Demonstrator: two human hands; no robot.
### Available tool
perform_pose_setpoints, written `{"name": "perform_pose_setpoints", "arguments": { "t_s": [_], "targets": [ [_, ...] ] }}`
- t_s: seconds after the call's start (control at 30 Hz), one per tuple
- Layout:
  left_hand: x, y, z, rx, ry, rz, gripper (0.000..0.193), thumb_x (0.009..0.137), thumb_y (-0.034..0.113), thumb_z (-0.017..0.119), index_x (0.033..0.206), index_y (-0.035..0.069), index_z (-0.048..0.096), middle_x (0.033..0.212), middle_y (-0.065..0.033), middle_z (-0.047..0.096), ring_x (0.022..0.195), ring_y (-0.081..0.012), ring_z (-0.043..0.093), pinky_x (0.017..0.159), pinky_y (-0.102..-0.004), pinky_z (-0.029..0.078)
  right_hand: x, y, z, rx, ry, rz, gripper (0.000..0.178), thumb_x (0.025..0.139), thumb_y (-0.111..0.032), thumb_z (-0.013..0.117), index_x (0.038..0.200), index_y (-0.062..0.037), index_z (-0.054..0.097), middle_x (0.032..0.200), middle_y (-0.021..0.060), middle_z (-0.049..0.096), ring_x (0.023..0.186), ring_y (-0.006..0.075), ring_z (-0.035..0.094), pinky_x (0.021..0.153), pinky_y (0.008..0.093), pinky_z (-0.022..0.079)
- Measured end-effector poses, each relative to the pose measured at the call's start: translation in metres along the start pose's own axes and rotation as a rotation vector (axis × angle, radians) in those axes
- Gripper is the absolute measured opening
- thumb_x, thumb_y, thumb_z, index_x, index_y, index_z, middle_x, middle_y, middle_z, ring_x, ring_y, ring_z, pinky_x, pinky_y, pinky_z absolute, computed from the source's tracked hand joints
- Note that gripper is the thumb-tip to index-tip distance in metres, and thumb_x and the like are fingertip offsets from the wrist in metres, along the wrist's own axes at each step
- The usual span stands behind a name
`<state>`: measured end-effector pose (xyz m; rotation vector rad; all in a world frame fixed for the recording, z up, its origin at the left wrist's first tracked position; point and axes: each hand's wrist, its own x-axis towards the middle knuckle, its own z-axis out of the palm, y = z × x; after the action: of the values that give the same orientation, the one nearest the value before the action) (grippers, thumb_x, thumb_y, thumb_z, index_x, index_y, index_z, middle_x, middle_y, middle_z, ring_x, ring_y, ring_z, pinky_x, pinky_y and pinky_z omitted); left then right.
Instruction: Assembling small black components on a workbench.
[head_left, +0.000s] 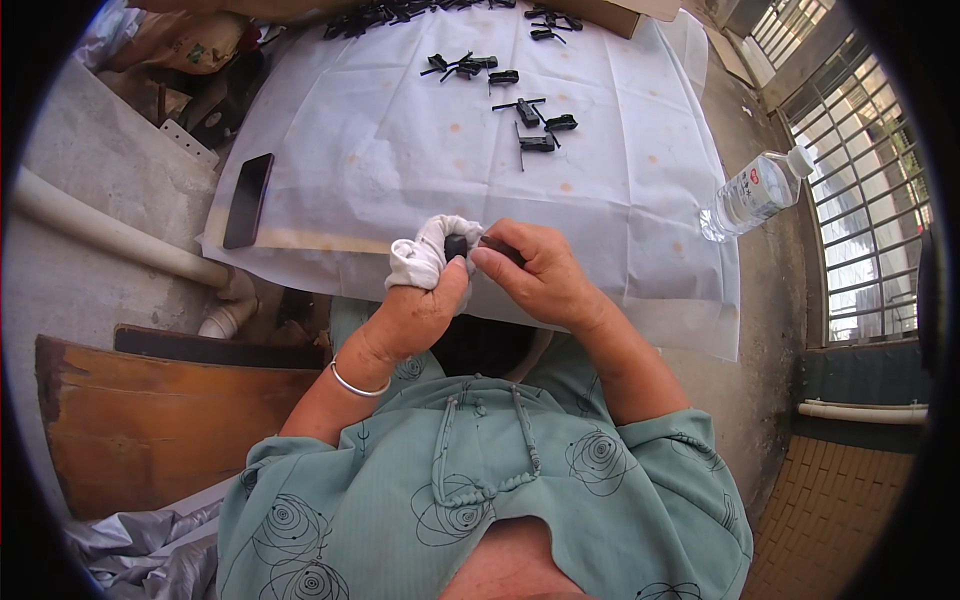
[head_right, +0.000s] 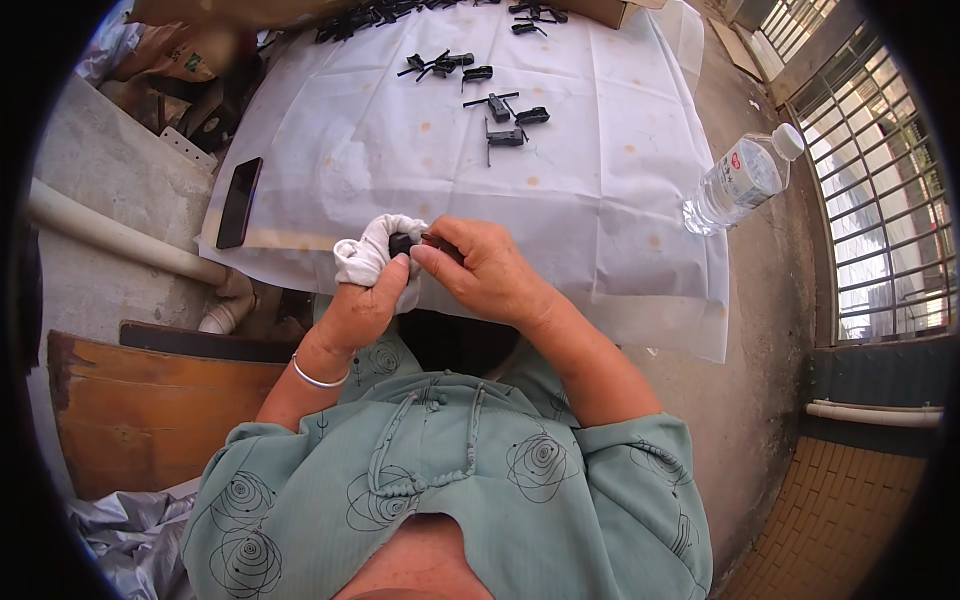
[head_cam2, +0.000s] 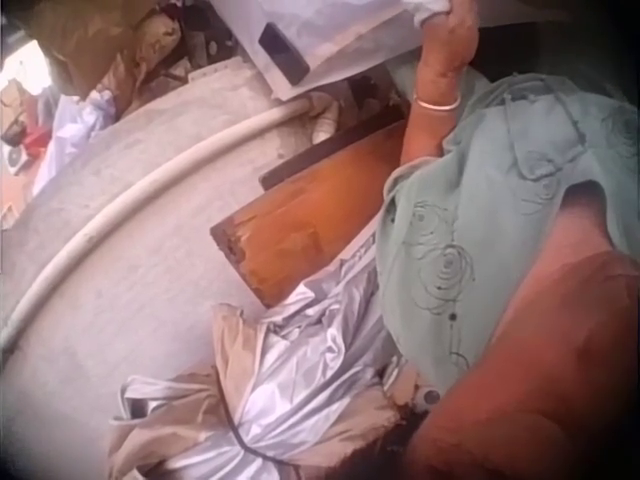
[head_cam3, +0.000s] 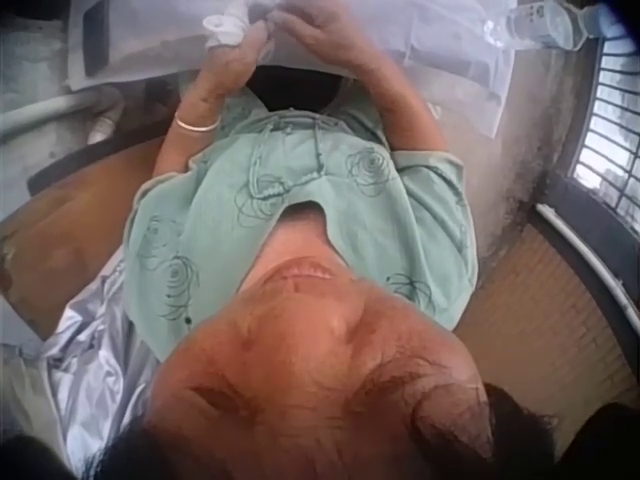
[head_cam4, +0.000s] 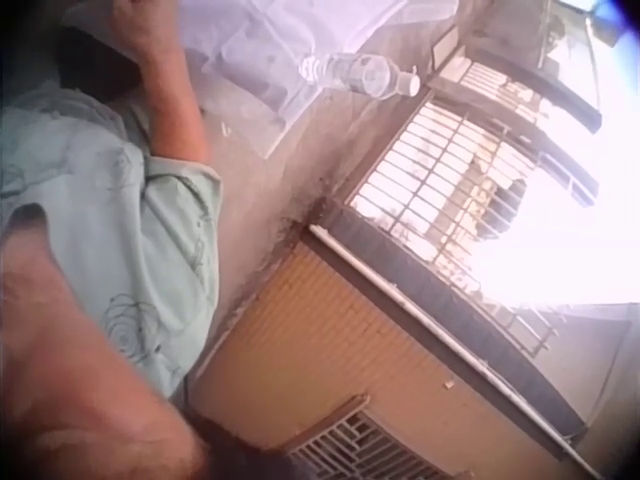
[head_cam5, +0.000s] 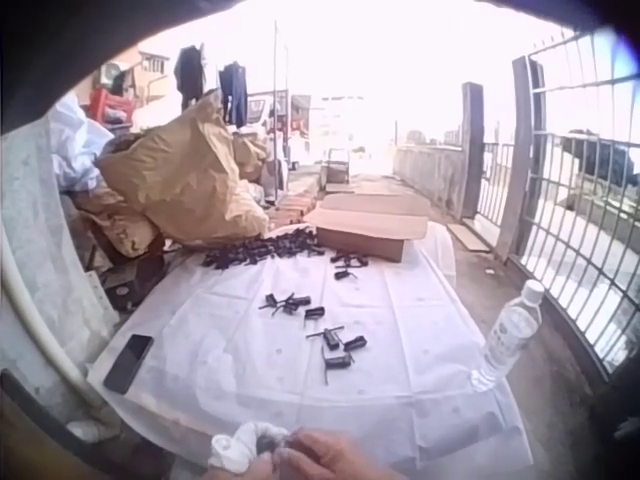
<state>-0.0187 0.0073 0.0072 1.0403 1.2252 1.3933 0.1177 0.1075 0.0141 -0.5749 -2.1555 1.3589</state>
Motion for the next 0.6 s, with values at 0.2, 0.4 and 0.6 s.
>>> {"name": "perform_pose_setpoints", "arguments": {
  "t_s": [0.2, 0.4, 0.6],
  "targets": [
    [0.005, -0.01, 0.005, 0.544, 0.112, 0.312, 0.024, 0.083, 0.004, 0.043, 0.106, 0.001, 0.044, 0.082, -0.0111, 0.054, 0.071, -0.0228, 0.053, 0.064, -0.0317, 0.044, 0.0, 0.004, 0.008, -0.048, -0.088, -0.051, 0.022, 0.089, -0.016, 0.048, 0.077, 0.0017, 0.054, 0.064, 0.0182, 0.053, 0.057, 0.0333, 0.048, 0.057, 0.0369, 0.042],
    [0.0, 0.009, 0.004, 0.692, 0.031, 0.021, 0.029, 0.081, 0.009, 0.05, 0.108, 0.0, 0.047, 0.091, -0.0194, 0.058, 0.086, -0.0358, 0.055, 0.076, -0.0369, 0.045, 0.0, 0.015, 0.006, 0.057, -0.129, 0.059, 0.024, 0.089, -0.018, 0.049, 0.077, 0.0018, 0.054, 0.064, 0.0196, 0.053, 0.057, 0.0337, 0.046, 0.057, 0.037, 0.041],
    [0.003, 0.007, -0.02, 0.913, -0.08, 0.249, 0.04, 0.081, 0.016, 0.058, 0.116, -0.001, 0.052, 0.107, -0.0195, 0.058, 0.102, -0.0338, 0.051, 0.092, -0.0362, 0.04, 0.053, 0.054, -0.029, -0.683, 0.199, 0.175, 0.026, 0.085, -0.024, 0.055, 0.077, 0.0006, 0.054, 0.071, 0.015, 0.06, 0.063, 0.0314, 0.055, 0.058, 0.0392, 0.044]
  ]
}}
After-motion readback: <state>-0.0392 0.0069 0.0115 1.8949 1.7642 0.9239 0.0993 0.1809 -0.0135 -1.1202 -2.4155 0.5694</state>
